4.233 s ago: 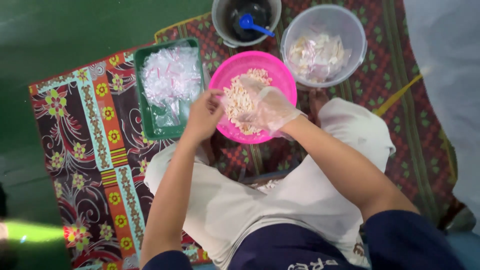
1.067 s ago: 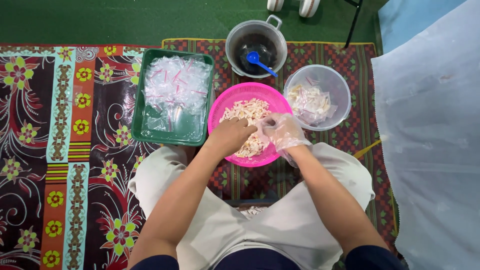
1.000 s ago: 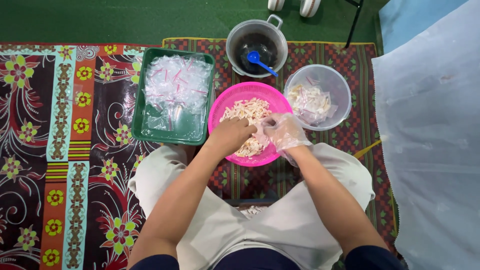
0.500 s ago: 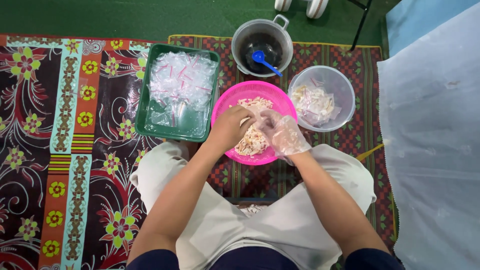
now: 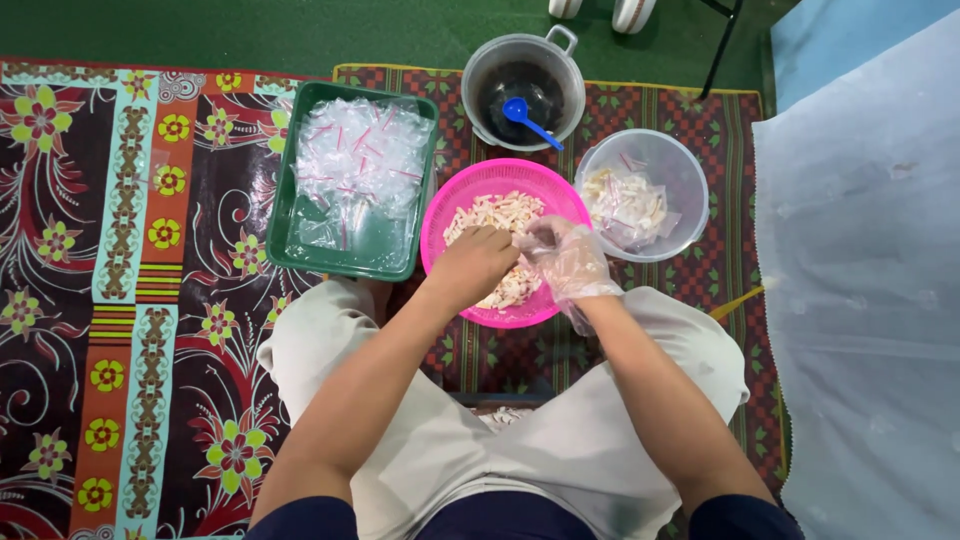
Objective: A person wearing gloves is sitting on the floor and filling small plastic bags with shredded food from a pink bowl.
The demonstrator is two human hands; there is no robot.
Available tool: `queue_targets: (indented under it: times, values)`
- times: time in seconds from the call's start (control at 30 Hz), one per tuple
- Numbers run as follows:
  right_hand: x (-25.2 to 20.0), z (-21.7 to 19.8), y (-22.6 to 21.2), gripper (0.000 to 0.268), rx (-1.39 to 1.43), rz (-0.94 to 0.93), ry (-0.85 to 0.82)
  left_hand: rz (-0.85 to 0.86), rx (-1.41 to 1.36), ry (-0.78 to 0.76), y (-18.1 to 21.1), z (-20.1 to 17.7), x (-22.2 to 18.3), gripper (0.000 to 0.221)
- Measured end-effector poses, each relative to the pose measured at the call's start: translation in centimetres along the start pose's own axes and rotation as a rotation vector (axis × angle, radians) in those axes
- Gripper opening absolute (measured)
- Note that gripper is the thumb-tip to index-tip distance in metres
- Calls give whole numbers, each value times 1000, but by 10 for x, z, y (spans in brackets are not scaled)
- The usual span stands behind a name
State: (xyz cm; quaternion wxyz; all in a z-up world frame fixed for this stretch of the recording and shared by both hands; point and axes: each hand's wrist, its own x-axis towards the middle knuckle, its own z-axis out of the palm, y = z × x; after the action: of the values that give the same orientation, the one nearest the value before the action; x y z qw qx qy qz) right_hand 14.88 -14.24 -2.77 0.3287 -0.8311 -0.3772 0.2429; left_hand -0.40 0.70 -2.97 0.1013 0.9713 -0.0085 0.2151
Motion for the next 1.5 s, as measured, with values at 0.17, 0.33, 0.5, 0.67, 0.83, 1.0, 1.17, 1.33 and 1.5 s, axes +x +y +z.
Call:
queue_targets:
  times: [0.17,0.33,0.5,0.67,0.83,1.0,1.17,1.33,1.5]
  values:
    - [-3,-6,-11,30,-35,5,12,-25,46,-13,-3,10,-5,10]
    - [-10,-15,-33,24,-130,-16,41,-83,93,-57,-5,6,-2,17]
    - [-2,-17,-22,37,-100,1,-23,-95,69,-44,-24,26,-6,5]
    - [-7,-19,-17,30,-244,8,-4,-101,-11,56,-40,-7,0,6]
    - [-3,-4,-23,16,-128,-226,57,-243,40,278,-42,-57,7,7]
    - [7,24,-20,54,-278,11,-161,-226,42,299,-48,-55,8,6]
    - [39,56,14,105,-485,81,-272,-340,-26,313,-61,-56,-6,7]
    - [66,76,44,61,-389,-35,72,-423,-37,287,-63,-49,-31,7]
    - [89,88,54,59,-543,0,13,-483,-56,263,-75,-41,-52,8]
